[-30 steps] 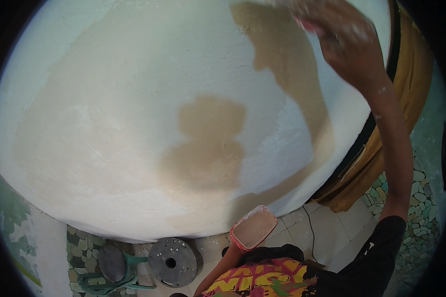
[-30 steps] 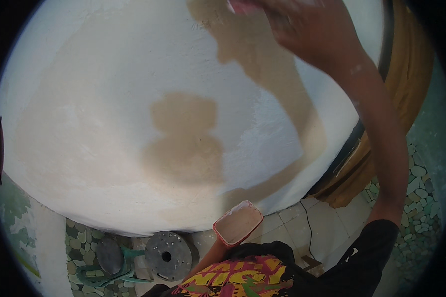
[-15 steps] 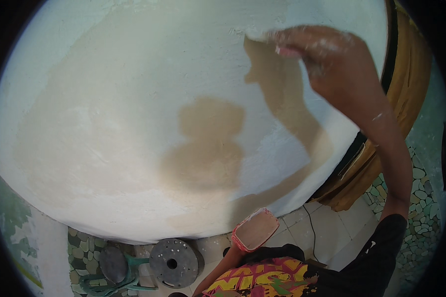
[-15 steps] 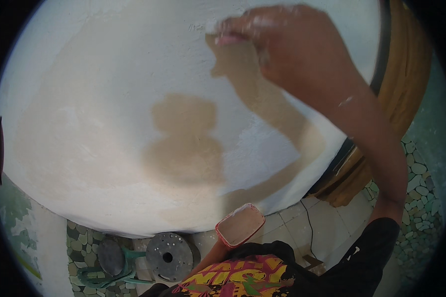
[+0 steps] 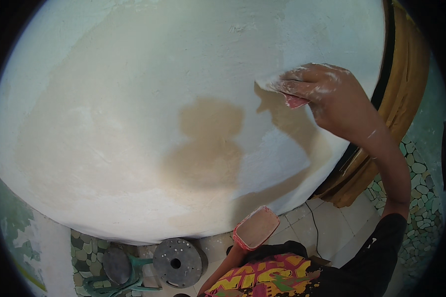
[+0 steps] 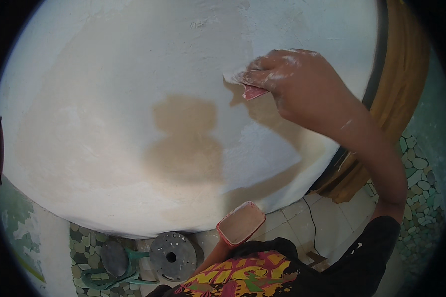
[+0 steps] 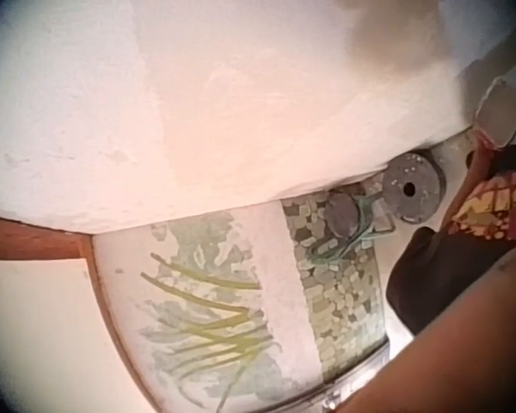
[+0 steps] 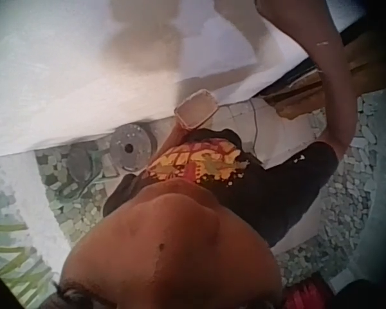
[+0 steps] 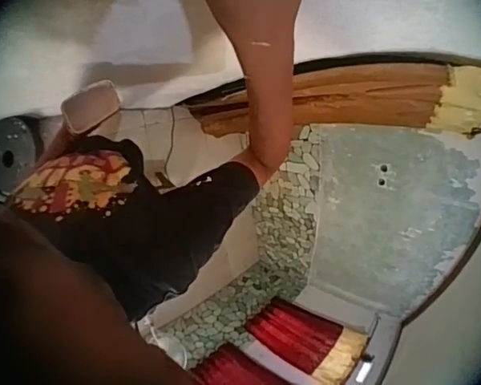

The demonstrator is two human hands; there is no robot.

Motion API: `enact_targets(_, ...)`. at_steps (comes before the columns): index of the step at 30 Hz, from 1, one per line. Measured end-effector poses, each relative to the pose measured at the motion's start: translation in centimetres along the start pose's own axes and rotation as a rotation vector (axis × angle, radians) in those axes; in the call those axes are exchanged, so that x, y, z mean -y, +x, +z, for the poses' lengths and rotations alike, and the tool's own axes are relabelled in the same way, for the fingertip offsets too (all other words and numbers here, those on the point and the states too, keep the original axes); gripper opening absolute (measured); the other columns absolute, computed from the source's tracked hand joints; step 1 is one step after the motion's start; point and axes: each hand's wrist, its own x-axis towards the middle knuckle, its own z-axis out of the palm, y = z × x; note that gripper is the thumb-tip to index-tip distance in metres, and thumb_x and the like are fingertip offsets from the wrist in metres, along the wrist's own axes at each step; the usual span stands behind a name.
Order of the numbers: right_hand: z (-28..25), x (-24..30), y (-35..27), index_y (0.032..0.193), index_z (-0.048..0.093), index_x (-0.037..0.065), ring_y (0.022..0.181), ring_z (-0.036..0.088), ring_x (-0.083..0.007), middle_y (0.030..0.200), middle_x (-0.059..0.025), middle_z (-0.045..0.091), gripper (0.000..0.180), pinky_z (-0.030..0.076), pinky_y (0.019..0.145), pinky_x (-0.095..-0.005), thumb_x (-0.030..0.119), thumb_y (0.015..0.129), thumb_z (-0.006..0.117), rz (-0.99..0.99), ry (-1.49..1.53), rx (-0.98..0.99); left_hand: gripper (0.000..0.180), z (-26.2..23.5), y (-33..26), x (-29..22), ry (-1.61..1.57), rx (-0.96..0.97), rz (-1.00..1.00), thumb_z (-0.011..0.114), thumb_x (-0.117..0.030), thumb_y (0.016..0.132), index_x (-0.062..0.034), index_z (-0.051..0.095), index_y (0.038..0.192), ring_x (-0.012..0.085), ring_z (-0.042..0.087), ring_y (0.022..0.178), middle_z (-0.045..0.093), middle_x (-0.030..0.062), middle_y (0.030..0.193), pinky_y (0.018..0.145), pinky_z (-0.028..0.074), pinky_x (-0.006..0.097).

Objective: Apply wall filler or putty to a curved surface using a small putty knife.

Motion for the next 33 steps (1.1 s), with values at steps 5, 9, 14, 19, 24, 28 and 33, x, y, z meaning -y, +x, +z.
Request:
enact_targets(5,-1.6,-5.2,2.1,0.122,0.074,0.015,0.118,0.067,-0.0228,0.121,-0.0041,0.073,0.034,0.053,0.102,-0.0391,0.011,0.089,0.072,0.07,0.266,-0.171,0.057,0.7,0.7,-0.1,-0.005,0.065,-0.051,0.037,-0.038,0.108,-0.0082,0.043,0.156,0.0345,0.044,0.147,0.045,0.0136,0.16,0.124,0.035,0.046)
enact_targets(9,-2.6,-3.4,5.3,0.127,0.073,0.013,0.112,0.069,-0.0289,0.127,-0.0093,0.072,0.038,0.057,0.095,-0.0383,0.008,0.09,0.07,0.038,-0.074,-0.388,0.057,1.4,0.0,-0.5,-0.03,0.014,-0.094,0.036,-0.04,0.109,-0.0084,0.044,0.156,0.035,0.044,0.147,0.046,0.0144,0.16,0.122,0.037,0.048)
enact_targets(14,3.1,-0.6,2.8,0.122,0.074,0.014,0.121,0.065,-0.0228,0.123,-0.004,0.071,0.034,0.052,0.104,-0.0391,0.012,0.088,0.072,-0.009,-0.408,-0.427,0.057,2.3,0.1,-0.1,-0.062,0.067,-0.098,0.036,-0.039,0.109,-0.0081,0.043,0.156,0.0351,0.044,0.147,0.045,0.0147,0.16,0.121,0.038,0.049)
enact_targets(19,1.5,0.1,2.1,0.131,0.069,0.016,0.13,0.058,-0.0233,0.134,-0.0044,0.065,0.045,0.044,0.112,-0.0426,0.017,0.086,0.074,0.099,-0.411,-0.433,0.056,0.9,-0.3,0.4,-0.009,-0.027,-0.002,0.035,-0.035,0.109,-0.0074,0.04,0.157,0.035,0.043,0.147,0.044,0.0145,0.161,0.122,0.038,0.049)
enact_targets(24,1.2,-0.7,3.5,0.125,0.073,0.019,0.123,0.064,-0.0226,0.127,0.0013,0.071,0.048,0.051,0.104,-0.0423,0.002,0.08,0.074,0.069,-0.451,-0.422,0.055,0.4,-0.3,0.4,-0.061,0.139,-0.055,0.034,-0.033,0.109,-0.0073,0.039,0.158,0.034,0.044,0.148,0.043,0.0134,0.161,0.123,0.036,0.048)
enact_targets(28,1.3,-0.6,2.0,0.124,0.074,0.022,0.12,0.065,-0.022,0.127,0.0032,0.071,0.048,0.052,0.103,-0.042,0.004,0.08,0.074,0.086,-0.396,-0.388,0.056,0.8,-1.0,0.3,-0.062,0.118,-0.054,0.035,-0.034,0.109,-0.0071,0.039,0.158,0.0338,0.044,0.147,0.043,0.0137,0.161,0.123,0.036,0.047)
enact_targets(33,2.1,-1.3,2.8,0.126,0.074,0.023,0.123,0.065,-0.0238,0.131,0.0035,0.071,0.047,0.051,0.106,-0.0401,0.004,0.083,0.074,0.088,-0.418,-0.498,0.068,-0.2,-1.4,0.0,-0.167,0.145,-0.135,0.037,-0.053,0.106,-0.0118,0.035,0.161,0.0397,0.044,0.146,0.039,0.0138,0.164,0.121,0.036,0.057)
